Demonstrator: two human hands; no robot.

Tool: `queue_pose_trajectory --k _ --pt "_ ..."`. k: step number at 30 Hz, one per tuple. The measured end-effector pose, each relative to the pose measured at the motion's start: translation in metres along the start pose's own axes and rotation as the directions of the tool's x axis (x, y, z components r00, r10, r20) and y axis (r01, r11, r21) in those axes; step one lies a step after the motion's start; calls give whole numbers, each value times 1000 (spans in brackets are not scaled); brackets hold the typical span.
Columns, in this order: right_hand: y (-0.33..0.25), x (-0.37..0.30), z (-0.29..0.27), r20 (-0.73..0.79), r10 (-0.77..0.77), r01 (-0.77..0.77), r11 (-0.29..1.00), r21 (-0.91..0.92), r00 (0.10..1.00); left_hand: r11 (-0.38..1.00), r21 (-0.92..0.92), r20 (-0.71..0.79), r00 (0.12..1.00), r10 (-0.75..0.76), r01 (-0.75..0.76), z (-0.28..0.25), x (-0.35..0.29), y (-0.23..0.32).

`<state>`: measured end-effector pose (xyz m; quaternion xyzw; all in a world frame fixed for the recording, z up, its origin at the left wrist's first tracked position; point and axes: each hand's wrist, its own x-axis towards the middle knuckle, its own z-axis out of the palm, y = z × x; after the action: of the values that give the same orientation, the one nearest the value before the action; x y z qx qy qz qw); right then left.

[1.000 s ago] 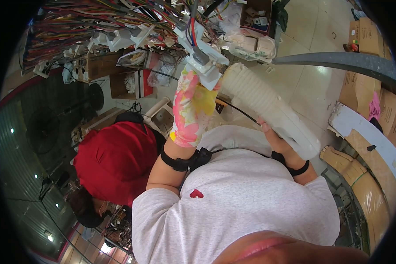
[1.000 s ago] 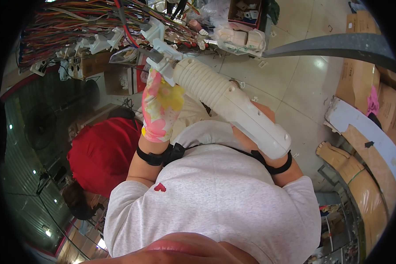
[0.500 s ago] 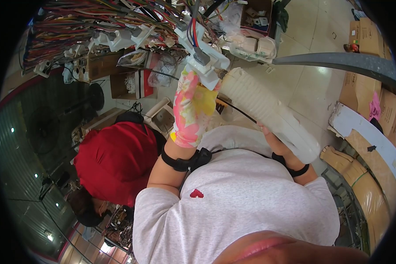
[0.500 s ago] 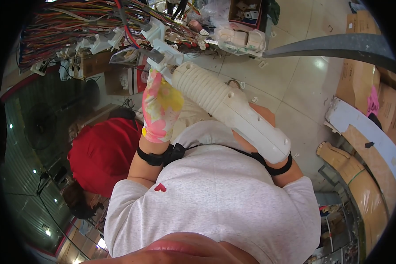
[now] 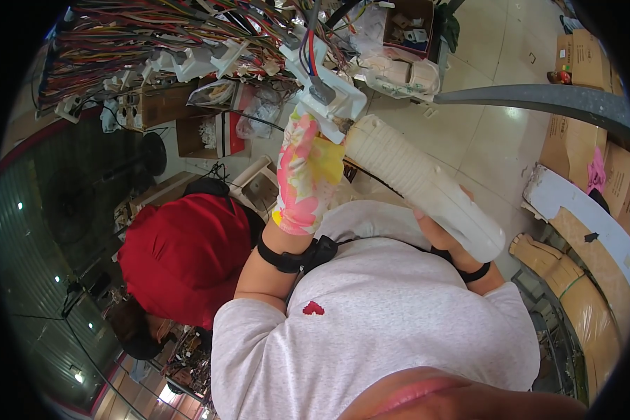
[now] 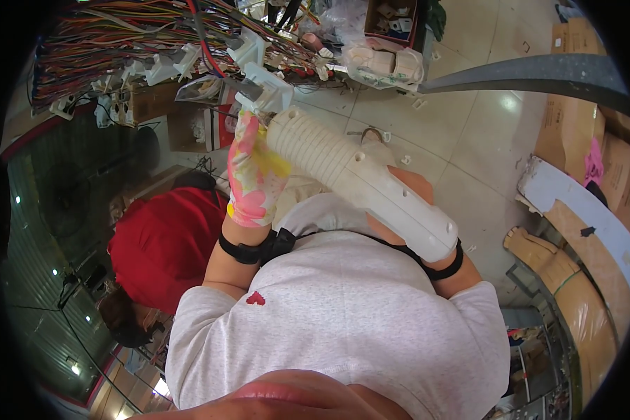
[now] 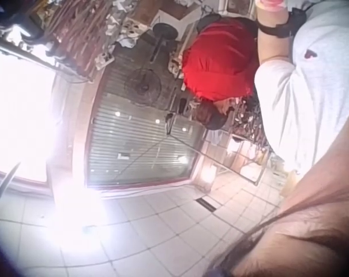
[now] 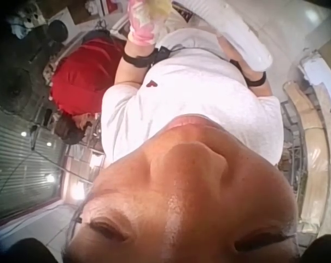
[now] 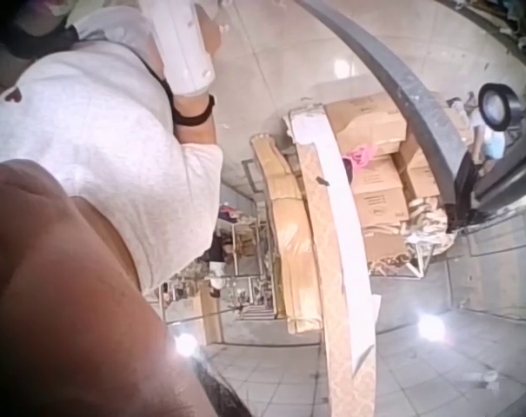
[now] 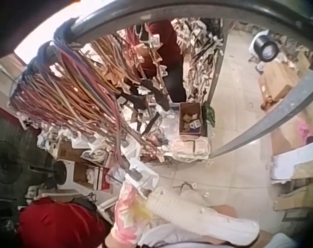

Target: The person applies glue to a wire connector using a glue gun, inserts a glue stick into the gun, and then applies glue to another wire connector.

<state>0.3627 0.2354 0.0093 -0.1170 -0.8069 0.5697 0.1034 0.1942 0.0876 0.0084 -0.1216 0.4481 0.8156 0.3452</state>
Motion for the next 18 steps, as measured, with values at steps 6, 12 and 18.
queue_pose_trajectory --k 6,12,18 --pt "1 -12 -8 45 -81 85 989 -119 996 991 46 166 979 115 -124 -26 9 -11" --pt "0 -20 -9 15 -1 2 1000 -22 1000 988 123 407 913 35 -92 -15 17 21" --pt "6 -15 1 -56 129 -122 987 105 990 963 263 418 893 -168 58 -15 31 47"
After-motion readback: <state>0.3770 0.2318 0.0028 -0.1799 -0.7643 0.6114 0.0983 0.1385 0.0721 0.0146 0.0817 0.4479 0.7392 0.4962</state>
